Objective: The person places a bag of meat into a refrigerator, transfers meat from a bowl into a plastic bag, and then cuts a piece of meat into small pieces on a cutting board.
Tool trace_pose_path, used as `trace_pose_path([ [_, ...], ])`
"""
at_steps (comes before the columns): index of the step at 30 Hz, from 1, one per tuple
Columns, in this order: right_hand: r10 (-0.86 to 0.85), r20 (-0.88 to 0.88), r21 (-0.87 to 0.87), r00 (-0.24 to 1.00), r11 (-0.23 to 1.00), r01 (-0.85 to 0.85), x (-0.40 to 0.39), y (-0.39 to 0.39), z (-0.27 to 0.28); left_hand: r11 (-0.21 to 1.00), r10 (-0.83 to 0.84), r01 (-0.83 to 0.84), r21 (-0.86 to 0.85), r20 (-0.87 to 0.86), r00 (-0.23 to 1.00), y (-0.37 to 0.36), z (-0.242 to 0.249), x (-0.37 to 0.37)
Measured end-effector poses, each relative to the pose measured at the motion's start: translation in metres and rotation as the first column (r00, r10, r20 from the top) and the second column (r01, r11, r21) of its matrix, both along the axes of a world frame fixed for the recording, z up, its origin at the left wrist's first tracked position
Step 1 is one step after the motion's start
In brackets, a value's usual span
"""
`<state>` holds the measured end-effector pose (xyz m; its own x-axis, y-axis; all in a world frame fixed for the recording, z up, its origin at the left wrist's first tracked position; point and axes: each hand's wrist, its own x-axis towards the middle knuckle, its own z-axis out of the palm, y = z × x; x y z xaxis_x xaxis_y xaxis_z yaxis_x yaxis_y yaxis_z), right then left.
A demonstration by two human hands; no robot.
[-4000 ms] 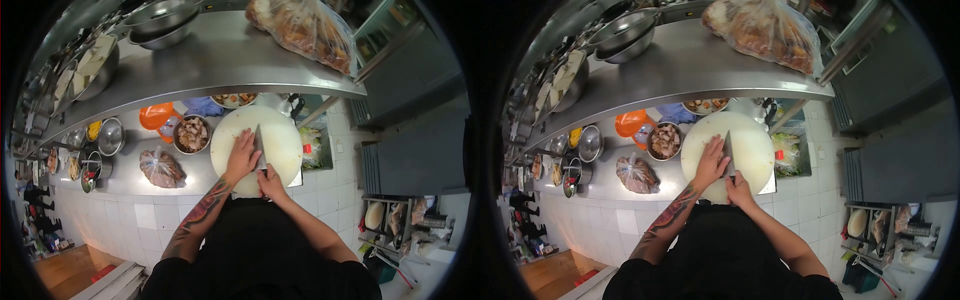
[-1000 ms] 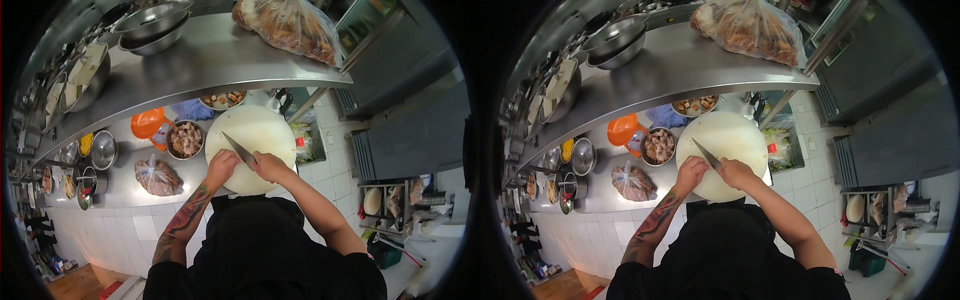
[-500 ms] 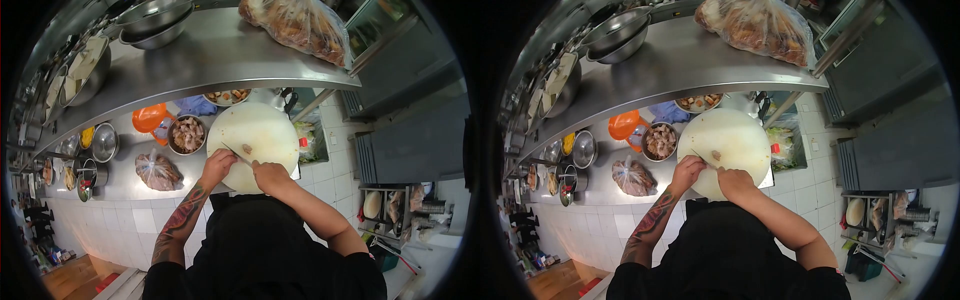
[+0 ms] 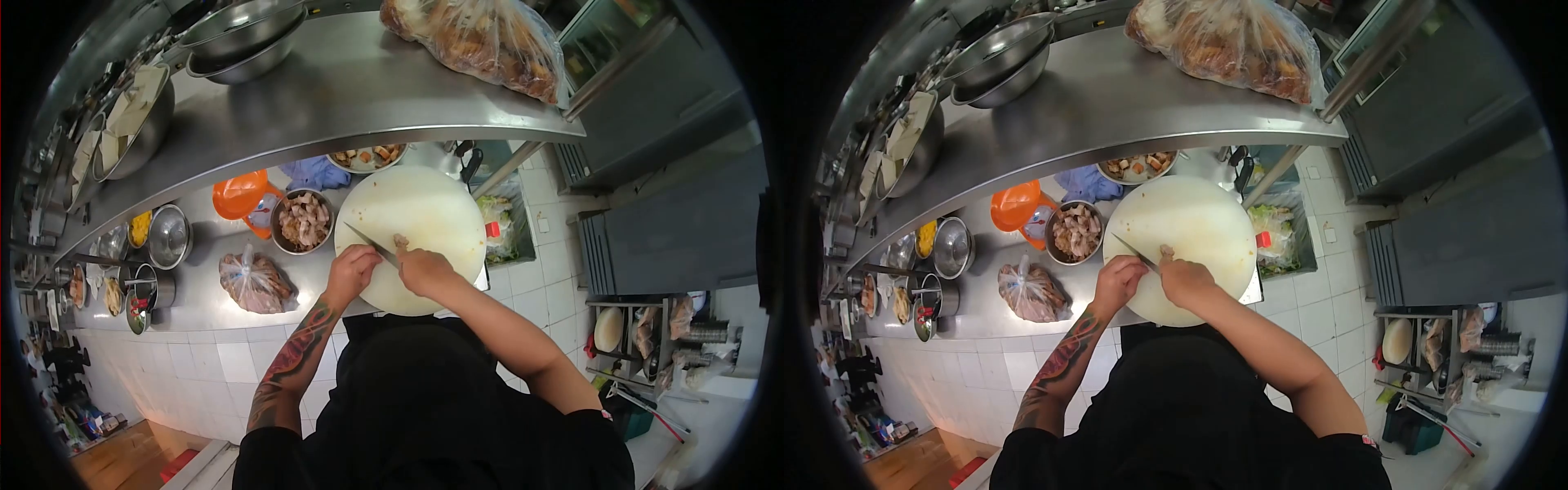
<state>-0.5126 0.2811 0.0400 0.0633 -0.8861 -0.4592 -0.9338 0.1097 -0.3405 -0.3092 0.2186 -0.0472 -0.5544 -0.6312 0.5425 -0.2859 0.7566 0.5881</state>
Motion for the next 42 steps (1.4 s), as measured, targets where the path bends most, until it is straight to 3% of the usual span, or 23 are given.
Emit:
trace_pose_path([
  [4, -0.049, 0.095, -0.062, 0.994, 0.997, 0.055, -0.012, 0.019, 0.039, 0.998, -0.047, 0.047, 0.041, -0.006, 0.999, -0.001, 0.005, 0.000],
  [8, -0.169, 0.102, -0.128, 0.980, 0.975, 0.181, -0.009, 0.063, 0.024, 0.989, -0.006, 0.019, 0.143, -0.090, 0.996, 0.010, 0.008, 0.003],
  [9, -0.154, 0.163, -0.221, 0.975, 0.957, 0.188, -0.010, 0.072, 0.008, 0.989, -0.015, 0.028, 0.143, -0.088, 0.996, 0.015, 0.010, 0.005],
  [11, -0.107, 0.252, -0.387, 0.962, 0.900, 0.202, -0.012, 0.087, -0.006, 0.989, 0.139, -0.130, 0.075, -0.127, 0.982, 0.026, 0.019, 0.009],
  [14, -0.080, 0.377, -0.484, 0.923, 0.833, 0.270, -0.015, 0.095, 0.018, 0.977, 0.200, -0.179, 0.114, -0.213, 0.956, 0.039, 0.046, 0.009],
  [15, -0.086, 0.378, -0.482, 0.922, 0.832, 0.275, -0.018, 0.097, 0.024, 0.982, 0.177, -0.156, 0.110, -0.206, 0.963, 0.039, 0.051, 0.007],
  [17, -0.294, 0.453, -0.299, 0.842, 0.839, 0.454, -0.028, 0.100, 0.032, 0.985, 0.117, -0.096, 0.147, -0.146, 0.982, 0.028, 0.055, -0.009],
  [20, -0.405, 0.474, -0.227, 0.782, 0.801, 0.553, -0.056, 0.099, 0.017, 0.974, 0.056, -0.046, 0.220, -0.042, 0.998, 0.009, 0.057, -0.040],
  [22, -0.394, 0.452, -0.287, 0.801, 0.786, 0.548, -0.066, 0.103, 0.001, 0.984, -0.102, 0.091, 0.151, 0.065, 0.993, -0.002, 0.042, -0.051],
  [23, -0.403, 0.438, -0.266, 0.804, 0.796, 0.544, -0.068, 0.104, -0.001, 0.984, -0.103, 0.092, 0.149, 0.066, 0.993, -0.003, 0.039, -0.051],
  [26, -0.404, 0.397, -0.236, 0.824, 0.823, 0.517, -0.071, 0.108, 0.000, 0.956, -0.238, 0.201, 0.214, 0.163, 0.958, -0.007, 0.038, -0.043],
  [28, -0.392, 0.374, -0.219, 0.840, 0.843, 0.491, -0.063, 0.109, 0.005, 0.971, -0.239, 0.231, 0.065, 0.178, 0.954, -0.001, 0.050, -0.029],
  [29, -0.291, 0.390, -0.376, 0.873, 0.815, 0.440, -0.057, 0.109, 0.007, 0.970, -0.243, 0.235, 0.067, 0.182, 0.953, 0.004, 0.050, -0.023],
  [30, -0.189, 0.387, -0.525, 0.902, 0.759, 0.385, -0.053, 0.109, 0.011, 0.984, -0.139, 0.129, 0.121, 0.083, 0.987, 0.010, 0.050, -0.019],
  [31, -0.182, 0.388, -0.488, 0.903, 0.791, 0.369, -0.051, 0.109, 0.015, 0.982, -0.025, 0.026, 0.185, -0.010, 1.000, 0.017, 0.049, -0.015],
  [32, -0.186, 0.390, -0.488, 0.902, 0.789, 0.373, -0.050, 0.110, 0.019, 0.982, -0.029, 0.030, 0.185, -0.008, 1.000, 0.022, 0.049, -0.014],
  [34, -0.344, 0.445, -0.282, 0.827, 0.822, 0.494, -0.047, 0.110, 0.026, 0.992, 0.046, -0.045, 0.117, -0.011, 0.999, 0.032, 0.048, -0.016],
  [38, -0.355, 0.392, -0.283, 0.849, 0.831, 0.478, -0.059, 0.107, 0.029, 0.997, 0.057, -0.060, 0.042, 0.078, 0.995, 0.038, 0.038, -0.039],
  [40, -0.219, 0.342, -0.513, 0.914, 0.771, 0.377, -0.061, 0.106, 0.028, 0.995, 0.064, -0.073, 0.071, 0.127, 0.990, 0.037, 0.040, -0.058],
  [42, -0.217, 0.362, -0.520, 0.907, 0.761, 0.389, -0.062, 0.106, 0.026, 0.993, 0.107, -0.116, 0.036, 0.191, 0.976, 0.033, 0.044, -0.076],
])
